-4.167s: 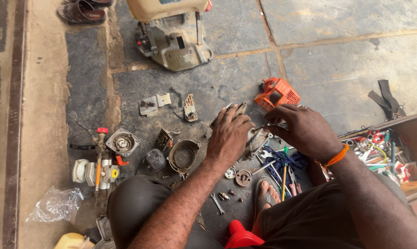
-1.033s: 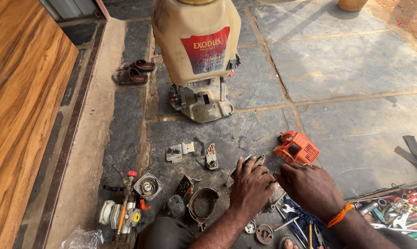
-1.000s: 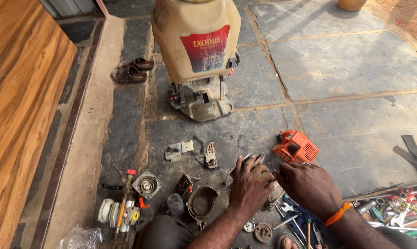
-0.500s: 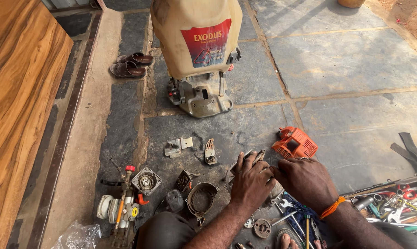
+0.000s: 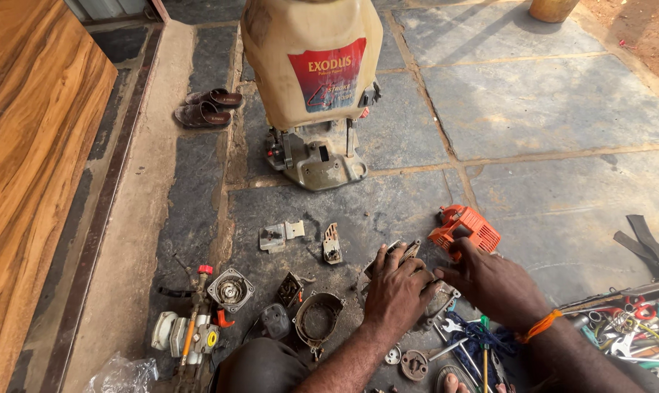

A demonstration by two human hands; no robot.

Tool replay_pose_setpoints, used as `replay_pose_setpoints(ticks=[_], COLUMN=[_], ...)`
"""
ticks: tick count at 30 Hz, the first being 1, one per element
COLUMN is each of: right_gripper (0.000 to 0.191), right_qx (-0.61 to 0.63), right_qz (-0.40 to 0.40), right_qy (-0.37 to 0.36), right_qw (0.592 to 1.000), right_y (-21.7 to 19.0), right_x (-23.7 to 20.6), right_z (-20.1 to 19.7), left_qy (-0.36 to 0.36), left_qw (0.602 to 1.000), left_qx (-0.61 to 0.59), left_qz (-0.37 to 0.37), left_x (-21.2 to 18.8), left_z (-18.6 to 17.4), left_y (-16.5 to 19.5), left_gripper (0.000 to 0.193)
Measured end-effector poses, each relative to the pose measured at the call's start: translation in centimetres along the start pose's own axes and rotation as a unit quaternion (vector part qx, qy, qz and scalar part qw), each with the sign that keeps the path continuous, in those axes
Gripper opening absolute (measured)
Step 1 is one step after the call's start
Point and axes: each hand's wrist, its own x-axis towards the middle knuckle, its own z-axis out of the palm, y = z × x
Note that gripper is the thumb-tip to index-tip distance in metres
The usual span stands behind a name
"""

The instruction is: The person sits on the floor and assembles a small engine, attaching a red plastic cover to the cylinder head and tightening fasteners by hand. They repeatedly adjust the cover and check alignment while handling small metal parts and tools on the floor.

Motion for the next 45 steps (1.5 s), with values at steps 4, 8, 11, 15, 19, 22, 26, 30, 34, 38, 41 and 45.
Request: replay_pose_setpoints(ticks=[4, 8, 11, 15, 19, 22, 26, 30, 34, 38, 41, 45], right_gripper=[0.053, 0.050, 0.057, 0.060, 0.051, 0.044, 0.030, 0.029, 0.041, 0.040, 0.040, 0.035], right_qx=[-0.048, -0.125, -0.194, -0.265, -0.301, -0.259, -0.208, -0.184, -0.208, -0.193, -0.195, -0.168], right_qz=[-0.118, -0.148, -0.196, -0.287, -0.290, -0.301, -0.188, -0.159, -0.265, -0.334, -0.084, -0.121], right_qy=[0.018, 0.035, 0.022, 0.051, 0.011, 0.044, 0.061, 0.105, 0.148, 0.188, 0.021, 0.117], right_qw=[0.992, 0.980, 0.961, 0.919, 0.908, 0.917, 0.958, 0.964, 0.930, 0.903, 0.977, 0.971], right_y=[0.3, 0.8, 1.5, 2.6, 3.0, 2.6, 1.3, 1.2, 2.9, 3.7, 3.1, 1.6], right_x=[-1.1, -1.3, -0.7, 0.3, 0.9, 0.4, -1.4, -2.2, -0.7, 0.2, -0.4, -1.1], right_z=[-1.7, -1.8, -1.5, -1.1, -1.2, -1.1, 0.1, 1.4, 1.3, 1.5, 2.1, 2.4], left_qy=[0.017, 0.009, -0.003, 0.003, -0.006, 0.005, -0.006, 0.013, -0.002, -0.038, -0.058, -0.085], left_qw=[1.000, 0.999, 0.999, 0.995, 0.992, 0.991, 0.989, 0.987, 0.984, 0.982, 0.968, 0.943], left_qx=[0.009, 0.026, 0.029, 0.095, 0.124, 0.130, 0.146, 0.156, 0.176, 0.185, 0.243, 0.321], left_qz=[0.019, 0.022, 0.024, 0.037, 0.030, 0.026, 0.024, 0.025, 0.006, -0.015, -0.010, -0.011], left_x=[-0.2, -0.3, -0.5, -0.4, -0.4, -0.4, -0.5, -0.5, -0.2, -0.1, 0.1, 0.3], left_z=[0.3, 0.5, 0.6, 0.8, 0.7, 0.6, 0.4, 0.5, 0.9, 1.3, 1.3, 1.2], left_y=[-0.1, -0.4, -0.7, -0.9, -0.7, -0.6, -0.5, -0.2, 0.0, 0.2, 0.2, 0.7], left_gripper=[0.027, 0.029, 0.034, 0.044, 0.051, 0.050, 0.050, 0.050, 0.050, 0.047, 0.048, 0.059])
